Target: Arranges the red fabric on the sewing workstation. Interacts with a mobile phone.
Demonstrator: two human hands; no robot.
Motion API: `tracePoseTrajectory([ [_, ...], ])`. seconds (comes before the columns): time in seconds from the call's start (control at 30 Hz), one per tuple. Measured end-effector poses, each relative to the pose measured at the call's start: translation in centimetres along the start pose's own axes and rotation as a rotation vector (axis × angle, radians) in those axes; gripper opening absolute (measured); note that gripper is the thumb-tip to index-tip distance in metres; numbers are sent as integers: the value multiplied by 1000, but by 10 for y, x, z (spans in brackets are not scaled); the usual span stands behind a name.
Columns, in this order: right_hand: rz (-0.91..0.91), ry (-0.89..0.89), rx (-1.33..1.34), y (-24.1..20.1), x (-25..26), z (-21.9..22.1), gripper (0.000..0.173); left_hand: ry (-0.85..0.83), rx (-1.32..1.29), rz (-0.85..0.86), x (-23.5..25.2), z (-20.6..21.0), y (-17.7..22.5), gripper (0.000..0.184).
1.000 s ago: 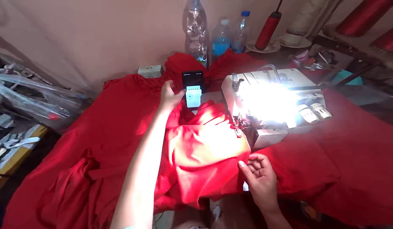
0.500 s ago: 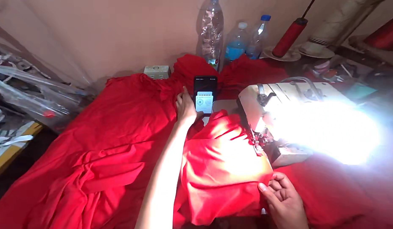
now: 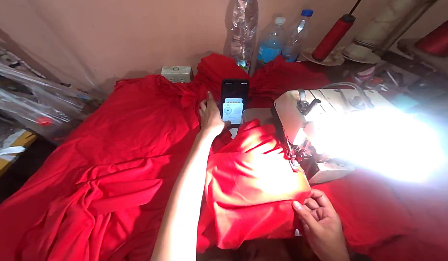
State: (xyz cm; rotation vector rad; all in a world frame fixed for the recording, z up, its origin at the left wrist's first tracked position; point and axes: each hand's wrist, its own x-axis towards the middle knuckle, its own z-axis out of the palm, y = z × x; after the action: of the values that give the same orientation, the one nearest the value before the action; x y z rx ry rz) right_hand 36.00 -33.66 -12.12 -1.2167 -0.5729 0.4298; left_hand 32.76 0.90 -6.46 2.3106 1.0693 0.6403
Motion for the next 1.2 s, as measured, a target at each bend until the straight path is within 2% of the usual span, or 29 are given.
tracePoseTrajectory([
  [0.23, 0, -1, 2, -1, 0, 1, 39, 12, 3, -19, 0, 1, 1, 126],
  [0.37, 9, -2, -4, -2, -1, 2, 38, 2, -7, -28, 0, 1, 0, 132],
  [0.57, 0, 4, -8, 0, 0, 2, 38, 23, 21, -14, 0, 3, -1, 123],
  [0.77, 1, 6, 0, -1, 0, 2, 38, 2, 37, -30, 0, 2, 1, 134],
  [0.83, 4, 5, 3, -1, 0, 1, 39, 47, 6, 15, 0, 3, -1, 127],
  [0.87, 4, 5, 2, 0, 0, 1, 39, 122, -20, 80, -1, 5, -3, 119],
  [0.97, -1, 6, 6, 0, 0, 1, 38, 424, -20, 308, 0, 17, -9, 79],
  [1.0, -4, 6, 7, 0, 0, 1, 38, 465, -33, 345, 0, 18, -10, 71],
  [1.13, -9, 2, 6, 0, 0, 1, 38, 461, -87, 328, -1, 17, -11, 68],
  [1.2, -10, 4, 1, 0, 0, 1, 38, 460, -51, 378, -2, 16, -10, 62],
])
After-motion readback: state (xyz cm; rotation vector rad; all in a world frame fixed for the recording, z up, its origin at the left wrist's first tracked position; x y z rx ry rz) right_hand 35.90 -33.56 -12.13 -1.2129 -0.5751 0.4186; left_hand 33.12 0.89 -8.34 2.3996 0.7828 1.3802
